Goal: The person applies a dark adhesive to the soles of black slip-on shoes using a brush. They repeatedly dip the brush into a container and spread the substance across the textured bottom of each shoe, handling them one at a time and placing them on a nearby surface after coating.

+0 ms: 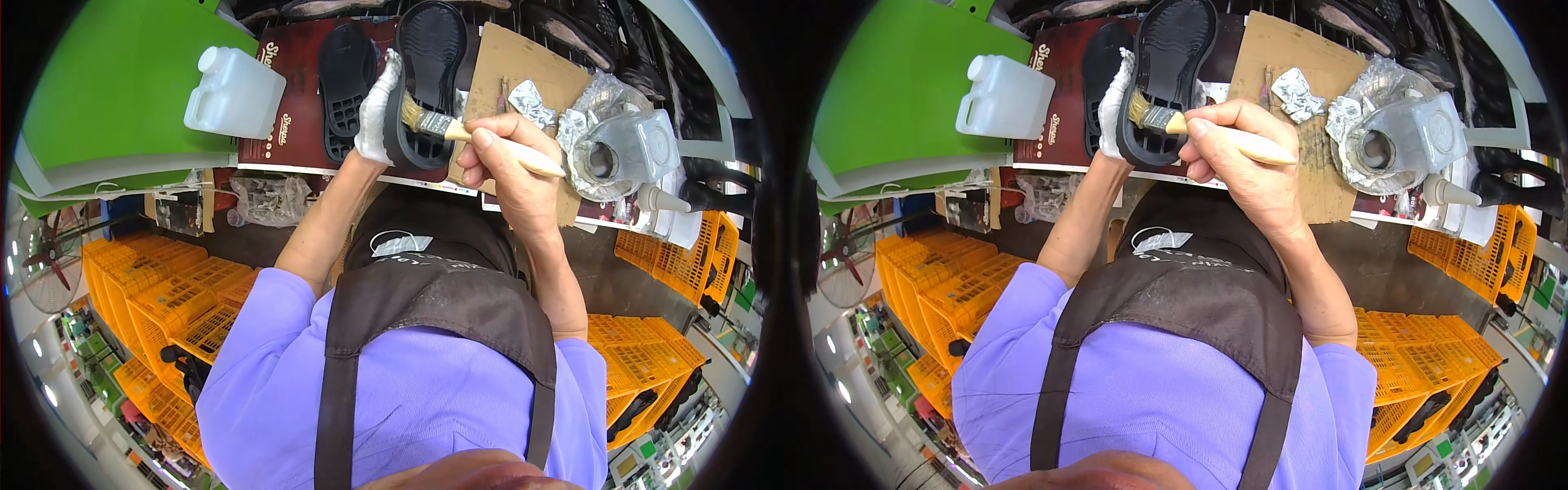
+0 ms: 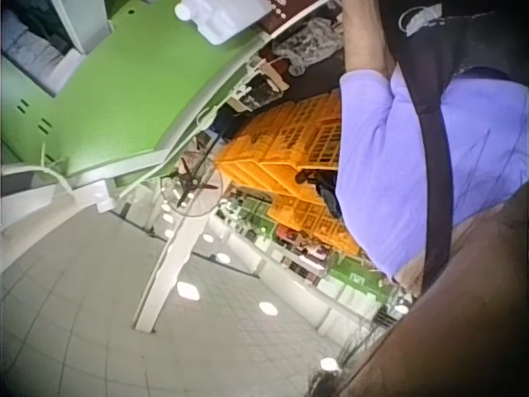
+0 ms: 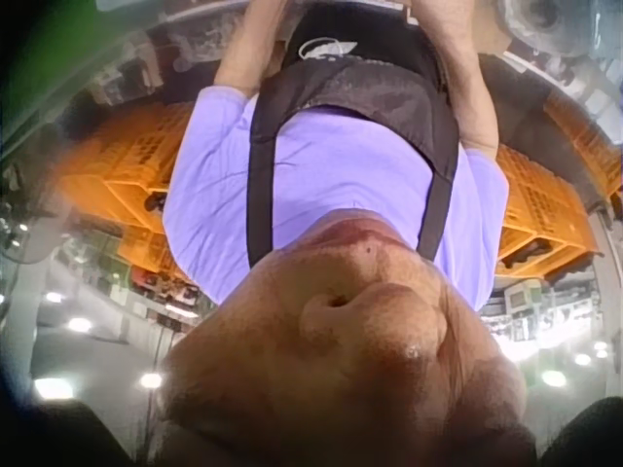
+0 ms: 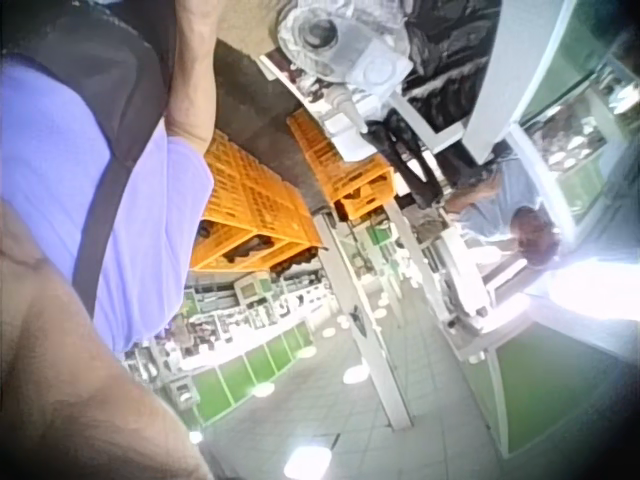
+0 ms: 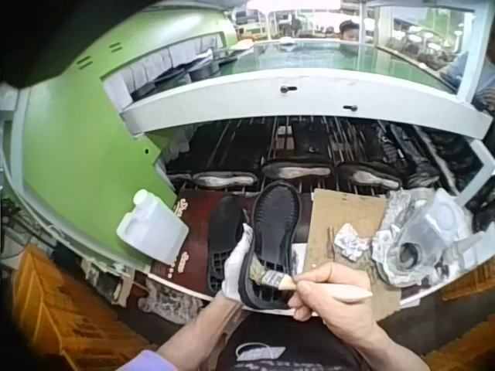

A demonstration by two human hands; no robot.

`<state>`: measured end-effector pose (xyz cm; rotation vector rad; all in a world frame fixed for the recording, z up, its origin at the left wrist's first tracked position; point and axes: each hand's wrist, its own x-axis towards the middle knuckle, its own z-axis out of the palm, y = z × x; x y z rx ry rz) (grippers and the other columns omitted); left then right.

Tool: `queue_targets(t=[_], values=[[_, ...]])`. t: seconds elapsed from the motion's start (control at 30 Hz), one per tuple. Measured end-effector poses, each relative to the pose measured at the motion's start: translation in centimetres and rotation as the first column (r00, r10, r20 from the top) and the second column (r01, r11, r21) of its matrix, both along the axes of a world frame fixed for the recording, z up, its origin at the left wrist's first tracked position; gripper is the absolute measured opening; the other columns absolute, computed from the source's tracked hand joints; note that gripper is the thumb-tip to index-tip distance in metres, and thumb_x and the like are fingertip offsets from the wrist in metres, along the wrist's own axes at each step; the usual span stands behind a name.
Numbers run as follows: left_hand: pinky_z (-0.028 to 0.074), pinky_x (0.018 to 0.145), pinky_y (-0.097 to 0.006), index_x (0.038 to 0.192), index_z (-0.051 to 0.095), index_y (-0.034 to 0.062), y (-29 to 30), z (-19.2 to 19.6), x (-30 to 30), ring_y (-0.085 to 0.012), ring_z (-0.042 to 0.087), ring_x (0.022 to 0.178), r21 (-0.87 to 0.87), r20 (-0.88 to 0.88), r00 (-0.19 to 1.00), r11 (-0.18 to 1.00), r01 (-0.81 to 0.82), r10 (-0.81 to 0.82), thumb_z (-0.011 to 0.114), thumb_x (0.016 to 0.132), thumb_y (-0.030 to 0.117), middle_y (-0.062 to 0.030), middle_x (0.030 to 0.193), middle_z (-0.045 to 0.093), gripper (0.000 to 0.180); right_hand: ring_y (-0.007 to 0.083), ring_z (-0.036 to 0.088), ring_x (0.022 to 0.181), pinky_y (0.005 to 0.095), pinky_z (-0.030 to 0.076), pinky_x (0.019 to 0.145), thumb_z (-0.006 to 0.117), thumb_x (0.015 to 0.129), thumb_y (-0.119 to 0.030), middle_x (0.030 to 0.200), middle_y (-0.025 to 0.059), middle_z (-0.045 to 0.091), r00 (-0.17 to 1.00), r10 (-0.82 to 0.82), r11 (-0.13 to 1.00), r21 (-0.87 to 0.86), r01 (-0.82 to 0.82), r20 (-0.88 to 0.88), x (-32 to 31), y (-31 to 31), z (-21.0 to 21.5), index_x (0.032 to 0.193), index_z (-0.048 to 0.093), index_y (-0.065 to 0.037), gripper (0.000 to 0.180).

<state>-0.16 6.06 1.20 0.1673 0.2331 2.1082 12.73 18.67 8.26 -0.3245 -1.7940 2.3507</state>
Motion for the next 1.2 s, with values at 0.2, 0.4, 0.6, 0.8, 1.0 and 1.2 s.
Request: queue_targets(t=[0.2, 0.4, 0.6, 0.8, 1.0, 1.2], values=[[0.052, 0.081, -0.042, 0.121, 0.050, 0.0049, -0.5, 0.7, 0.2, -0.0283, 0.062, 0.092, -0.046, 0.029, 0.999, 0.999, -0.016, 0.017, 0.032, 0.095, 0.048, -0.0160, 0.106, 0.060, 0.053, 0.0092, 0.060, 0.057, 0.0195, 0.049, 0.052, 0.060, 0.087, -0.010, 0.073, 0.0094, 0.065, 0.998, 0.061, 0.998, -0.001, -0.061, 0.017, 0.6, -0.1, 1.2, 0.094, 0.062, 0.005, 0.016], [0.056, 0.074, -0.036, 0.115, 0.052, 0.0018, -0.9, 4.1, 2.2, -0.0234, 0.064, 0.086, -0.491, -0.361, 0.922, 0.812, -0.316, 0.141, 0.036, 0.096, 0.039, -0.0130, 0.099, 0.063, 0.045, 0.0087, 0.059, 0.056, 0.0194, 0.049, 0.052, 0.060, 0.087, -0.008, 0.072, 0.0094, 0.065, 0.992, 0.129, 0.991, -0.022, -0.128, 0.013, 0.9, 0.1, 2.4, 0.094, 0.062, 0.004, 0.015], [0.056, 0.076, -0.031, 0.112, 0.053, -0.0001, -2.4, 3.6, 3.3, -0.0163, 0.064, 0.087, -0.480, -0.761, 0.638, 0.762, -0.434, -0.116, 0.048, 0.091, 0.016, -0.0102, 0.102, 0.063, 0.027, 0.0085, 0.060, 0.056, 0.0188, 0.050, 0.053, 0.061, 0.085, -0.008, 0.070, 0.0088, 0.065, 0.971, 0.237, 0.971, 0.039, -0.238, 0.029, 0.8, 0.5, 3.1, 0.094, 0.062, 0.004, 0.015], [0.055, 0.077, -0.032, 0.111, 0.057, 0.0027, -3.7, 1.0, 3.5, -0.0157, 0.064, 0.086, -0.452, -0.619, 0.749, 0.887, -0.095, -0.235, 0.064, 0.078, 0.001, -0.0072, 0.103, 0.064, 0.033, 0.0089, 0.060, 0.057, 0.0188, 0.049, 0.052, 0.064, 0.082, -0.010, 0.071, 0.0077, 0.066, 0.923, 0.375, 0.912, 0.146, -0.383, 0.081, 0.4, 1.0, 3.4, 0.092, 0.063, 0.004, 0.017], [0.054, 0.057, -0.025, 0.108, 0.060, 0.0016, -4.7, 0.2, 3.3, -0.0147, 0.064, 0.072, -0.487, -0.131, 0.862, 0.789, 0.374, -0.489, 0.060, 0.084, 0.006, -0.0108, 0.092, 0.066, 0.025, 0.0099, 0.061, 0.060, 0.0203, 0.050, 0.055, 0.067, 0.080, -0.010, 0.074, 0.0077, 0.066, 0.815, 0.572, 0.805, 0.127, -0.580, 0.092, -1.0, 2.6, 2.5, 0.094, 0.064, 0.003, 0.019], [0.054, 0.071, -0.028, 0.112, 0.056, -0.0032, -5.2, -2.3, 2.6, -0.0204, 0.064, 0.083, -0.550, -0.181, 0.748, 0.696, 0.462, -0.639, 0.048, 0.092, 0.016, -0.0169, 0.102, 0.062, 0.028, 0.0113, 0.062, 0.066, 0.0227, 0.052, 0.058, 0.071, 0.075, -0.005, 0.080, 0.0087, 0.066, 0.701, 0.711, 0.693, 0.109, -0.712, 0.059, -2.7, 3.6, 1.8, 0.090, 0.067, 0.002, 0.018]])
